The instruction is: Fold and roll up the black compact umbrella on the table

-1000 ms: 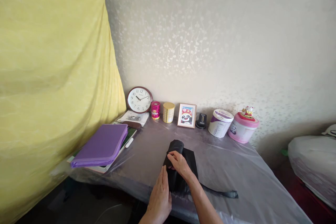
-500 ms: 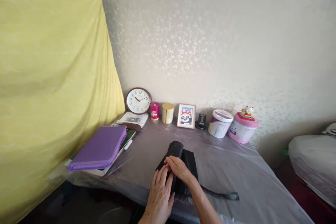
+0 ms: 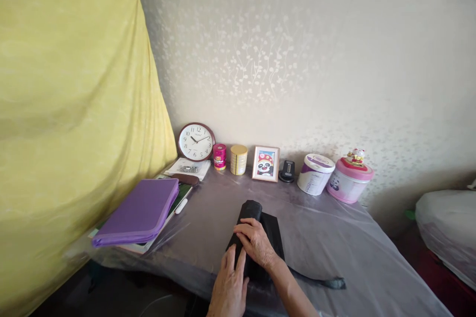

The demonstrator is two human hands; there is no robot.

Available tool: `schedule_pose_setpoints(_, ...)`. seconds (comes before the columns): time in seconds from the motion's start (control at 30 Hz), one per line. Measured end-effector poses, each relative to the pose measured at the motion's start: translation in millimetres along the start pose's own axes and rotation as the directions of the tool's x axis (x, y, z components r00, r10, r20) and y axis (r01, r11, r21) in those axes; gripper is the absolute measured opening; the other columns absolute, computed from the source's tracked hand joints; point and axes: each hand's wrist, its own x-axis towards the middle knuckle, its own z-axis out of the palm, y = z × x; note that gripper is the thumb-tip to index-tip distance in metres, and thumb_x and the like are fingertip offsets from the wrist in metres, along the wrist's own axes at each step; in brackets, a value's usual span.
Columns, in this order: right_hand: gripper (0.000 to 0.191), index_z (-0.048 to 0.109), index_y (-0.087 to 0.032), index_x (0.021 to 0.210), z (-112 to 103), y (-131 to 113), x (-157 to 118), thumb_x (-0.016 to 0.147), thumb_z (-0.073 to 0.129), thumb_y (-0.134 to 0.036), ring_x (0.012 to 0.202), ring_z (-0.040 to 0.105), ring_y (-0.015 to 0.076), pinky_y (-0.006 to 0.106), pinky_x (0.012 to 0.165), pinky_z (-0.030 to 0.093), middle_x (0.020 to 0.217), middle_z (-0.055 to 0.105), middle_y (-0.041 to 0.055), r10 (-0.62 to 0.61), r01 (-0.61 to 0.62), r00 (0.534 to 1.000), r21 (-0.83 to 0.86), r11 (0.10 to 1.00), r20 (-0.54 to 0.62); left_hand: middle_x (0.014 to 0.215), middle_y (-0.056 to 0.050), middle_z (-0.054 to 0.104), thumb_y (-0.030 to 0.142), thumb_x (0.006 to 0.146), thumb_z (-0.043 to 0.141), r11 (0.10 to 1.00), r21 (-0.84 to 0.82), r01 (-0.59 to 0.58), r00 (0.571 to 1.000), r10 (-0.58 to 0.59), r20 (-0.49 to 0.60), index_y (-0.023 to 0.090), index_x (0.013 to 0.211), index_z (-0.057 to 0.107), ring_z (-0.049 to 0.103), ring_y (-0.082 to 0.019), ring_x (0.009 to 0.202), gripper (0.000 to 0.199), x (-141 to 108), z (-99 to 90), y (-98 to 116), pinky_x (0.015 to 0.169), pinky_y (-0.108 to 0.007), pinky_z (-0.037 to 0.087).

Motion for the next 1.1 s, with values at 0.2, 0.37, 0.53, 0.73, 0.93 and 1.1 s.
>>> schedule_pose_setpoints(0.2,0.027,0.068,-0.026,0.09,5.5,23.6,21.4,0.089,0.041,-0.025,0.115,0.048,0.0185,0.043,0.105,0.019,0.102,0.068,0.0012,-0.002,0.001,1.0,-0.09,0.996,-0.017,0.146,-0.009,0.024,0.014,0.078,0.037,0.998,-0.01,0.057,0.995,-0.056,0.083,0.014,0.14,0.016,0.024,-0.022,0.133,0.066,1.1,-5.8,4.6,0.106,-0.033,0.027)
schedule_pose_setpoints(0.37,0.027,0.068,-0.027,0.09,6.5,43.6,41.0,0.089,0.041,-0.024,0.114,0.048,0.0176,0.043,0.105,0.017,0.101,0.069,0.0003,0.054,-0.059,0.997,-0.131,0.99,-0.047,0.149,-0.009,0.008,0.013,0.078,0.037,0.999,-0.018,0.051,0.99,-0.048,0.134,0.014,0.14,0.012,0.015,-0.022,0.136,0.068,3.2,-8.9,5.5,0.108,-0.034,0.024)
schedule_pose_setpoints(0.53,0.03,0.068,-0.024,0.093,7.0,62.8,55.8,0.09,0.038,-0.026,0.117,0.045,0.0186,0.039,0.103,0.023,0.109,0.066,0.0023,0.141,-0.152,0.986,-0.143,0.978,-0.085,0.149,-0.006,0.008,0.014,0.077,0.037,0.996,-0.067,0.067,0.991,-0.058,0.124,0.018,0.141,0.012,0.016,-0.021,0.136,0.069,4.0,-7.7,4.2,0.106,-0.034,0.027)
schedule_pose_setpoints(0.73,0.033,0.062,-0.018,0.104,-6.3,81.2,54.9,0.089,0.035,-0.027,0.104,0.056,0.0193,0.033,0.094,0.036,0.108,0.065,0.0087,0.343,-0.385,0.913,-0.184,0.905,-0.223,0.149,-0.005,0.008,0.013,0.076,0.038,0.994,-0.073,0.079,0.992,-0.071,0.108,0.019,0.141,0.012,0.016,-0.02,0.135,0.069,2.3,-7.7,5.9,0.105,-0.031,0.028)
schedule_pose_setpoints(0.93,0.035,0.061,-0.014,0.099,-39.8,102.8,-0.3,0.083,0.035,-0.031,0.1,0.058,0.0233,0.035,0.089,0.04,0.104,0.064,0.0137,0.458,-0.552,0.786,-0.136,0.823,-0.415,0.149,-0.006,0.01,0.013,0.079,0.036,0.997,-0.055,0.053,0.997,-0.05,0.062,0.02,0.141,0.012,0.018,-0.02,0.135,0.067,1.5,-2.9,3.2,0.105,-0.032,0.029)
schedule_pose_setpoints(1.1,0.038,0.063,-0.019,0.089,-45.0,103.4,-50.3,0.08,0.034,-0.042,0.085,0.063,0.0243,0.033,0.075,0.046,0.091,0.069,0.0103,0.595,-0.62,0.743,0.02,0.784,-0.305,0.149,-0.007,0.011,0.014,0.081,0.033,0.997,-0.065,0.028,0.999,-0.026,0.028,0.019,0.141,0.011,0.018,-0.021,0.135,0.064,-1.3,-0.7,1.7,0.105,-0.033,0.03)
